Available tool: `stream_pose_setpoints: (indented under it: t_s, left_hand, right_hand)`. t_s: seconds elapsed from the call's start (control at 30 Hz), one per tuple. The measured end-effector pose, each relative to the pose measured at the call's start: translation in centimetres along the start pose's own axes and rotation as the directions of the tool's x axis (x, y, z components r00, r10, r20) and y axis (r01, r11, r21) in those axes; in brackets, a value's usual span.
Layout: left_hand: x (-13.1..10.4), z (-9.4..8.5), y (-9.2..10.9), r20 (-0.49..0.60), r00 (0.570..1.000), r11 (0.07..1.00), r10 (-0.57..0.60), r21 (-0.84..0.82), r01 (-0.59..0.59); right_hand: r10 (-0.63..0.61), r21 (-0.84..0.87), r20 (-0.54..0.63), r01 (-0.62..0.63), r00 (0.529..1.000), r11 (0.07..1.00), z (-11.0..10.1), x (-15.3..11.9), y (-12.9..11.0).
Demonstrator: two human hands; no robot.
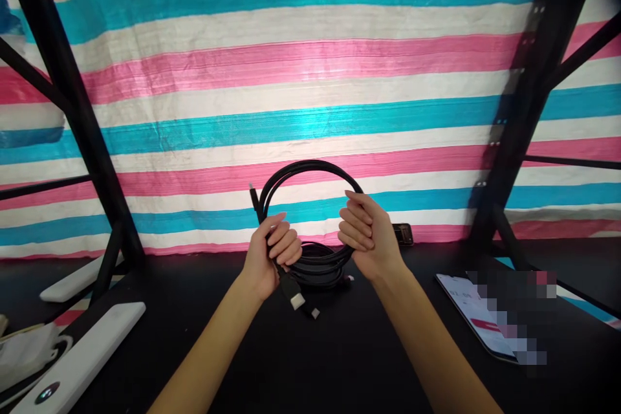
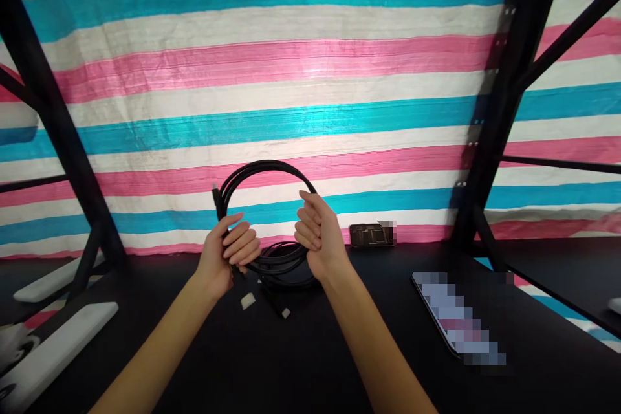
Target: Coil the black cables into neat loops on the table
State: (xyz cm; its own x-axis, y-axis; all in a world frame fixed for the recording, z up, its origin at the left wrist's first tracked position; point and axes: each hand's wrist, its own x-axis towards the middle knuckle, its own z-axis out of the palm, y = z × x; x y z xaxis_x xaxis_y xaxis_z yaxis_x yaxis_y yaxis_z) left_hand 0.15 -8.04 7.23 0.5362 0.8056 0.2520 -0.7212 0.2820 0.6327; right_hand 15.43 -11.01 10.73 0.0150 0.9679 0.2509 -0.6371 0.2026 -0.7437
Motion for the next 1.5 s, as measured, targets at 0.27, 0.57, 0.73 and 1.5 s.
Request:
stream_pose_setpoints:
  t_s: [0.27,0.57,0.73,1.5]
  left_hand:
    - [1.6,-2.5,-1.1,-0.436,0.893,0.919,0.109,0.387,0.077]
    - [0.1,-0.7,0.1,0.146,0.696,0.182,0.703,0.909,-0.375]
    - [-0.6,-0.1,0.6,0.055,0.85,0.381,0.524,0.877,-0.292]
    - [-0.5,-0.4,3.2,-0.302,0.91,0.904,0.285,0.399,-0.151]
  right_hand:
    - [-0.189,-0.13,-0.065,0.179,0.98,0.975,-0.3,-0.2,-0.6]
    - [-0.309,-0.824,0.13,0.276,0.942,0.495,-0.8,0.0,0.6]
    - [-0.2,-0.84,0.313,0.369,0.928,0.399,0.3,-0.8,1.4]
    - [-0.182,-0.223,0.023,0.182,0.983,0.958,1.8,-0.8,4.9]
